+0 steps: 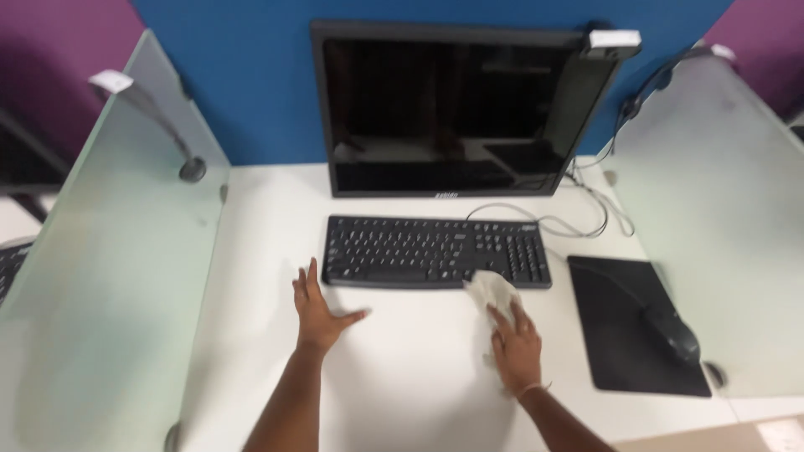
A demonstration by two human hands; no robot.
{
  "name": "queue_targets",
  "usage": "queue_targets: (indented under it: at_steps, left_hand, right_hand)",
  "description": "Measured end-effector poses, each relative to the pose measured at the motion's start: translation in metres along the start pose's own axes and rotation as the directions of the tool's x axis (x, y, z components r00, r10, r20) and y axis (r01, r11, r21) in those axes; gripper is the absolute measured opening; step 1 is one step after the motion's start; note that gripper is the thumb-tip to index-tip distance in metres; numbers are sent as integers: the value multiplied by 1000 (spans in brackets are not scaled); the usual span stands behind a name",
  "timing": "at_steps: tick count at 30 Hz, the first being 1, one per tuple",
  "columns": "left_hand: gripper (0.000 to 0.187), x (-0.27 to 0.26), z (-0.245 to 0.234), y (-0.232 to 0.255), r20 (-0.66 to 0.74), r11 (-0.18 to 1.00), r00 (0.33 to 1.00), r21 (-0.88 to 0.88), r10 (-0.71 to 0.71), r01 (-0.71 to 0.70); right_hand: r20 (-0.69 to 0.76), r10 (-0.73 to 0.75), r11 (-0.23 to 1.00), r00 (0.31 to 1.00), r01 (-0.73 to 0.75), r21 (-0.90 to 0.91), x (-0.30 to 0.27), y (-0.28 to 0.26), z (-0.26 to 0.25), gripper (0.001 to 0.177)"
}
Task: Cleaning a computer workstation including the desk surface, monitor, keyboard, mouse, and glass partitions.
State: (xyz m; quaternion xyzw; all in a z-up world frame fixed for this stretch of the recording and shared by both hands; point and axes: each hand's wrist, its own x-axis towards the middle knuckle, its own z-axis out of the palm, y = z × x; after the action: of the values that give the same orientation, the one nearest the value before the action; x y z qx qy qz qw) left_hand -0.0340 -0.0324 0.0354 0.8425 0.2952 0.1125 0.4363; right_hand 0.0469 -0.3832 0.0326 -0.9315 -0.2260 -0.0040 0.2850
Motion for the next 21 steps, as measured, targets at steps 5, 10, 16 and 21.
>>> queue_targets:
  at_steps: [5, 10, 16, 21]
  left_hand:
    - [162, 25, 32, -1, -19, 978, 992, 167, -125, 126]
    - [165, 40, 33, 7, -9, 944, 985, 284, -174, 169]
    - [167, 55, 33, 9, 43, 935, 964, 260, -263, 243]
    - [168, 56, 31, 10, 88, 933, 958, 267, -273, 242]
  right_hand:
    - [64, -123, 984, 990, 130, -122, 16, -6, 24, 47]
    - [178, -321, 937, 930, 339, -80, 30, 3, 11, 53]
    - [36, -95, 992, 995, 98, -79, 31, 7, 19, 52]
    - [327, -485, 874, 811, 458, 162, 20, -19, 34, 60]
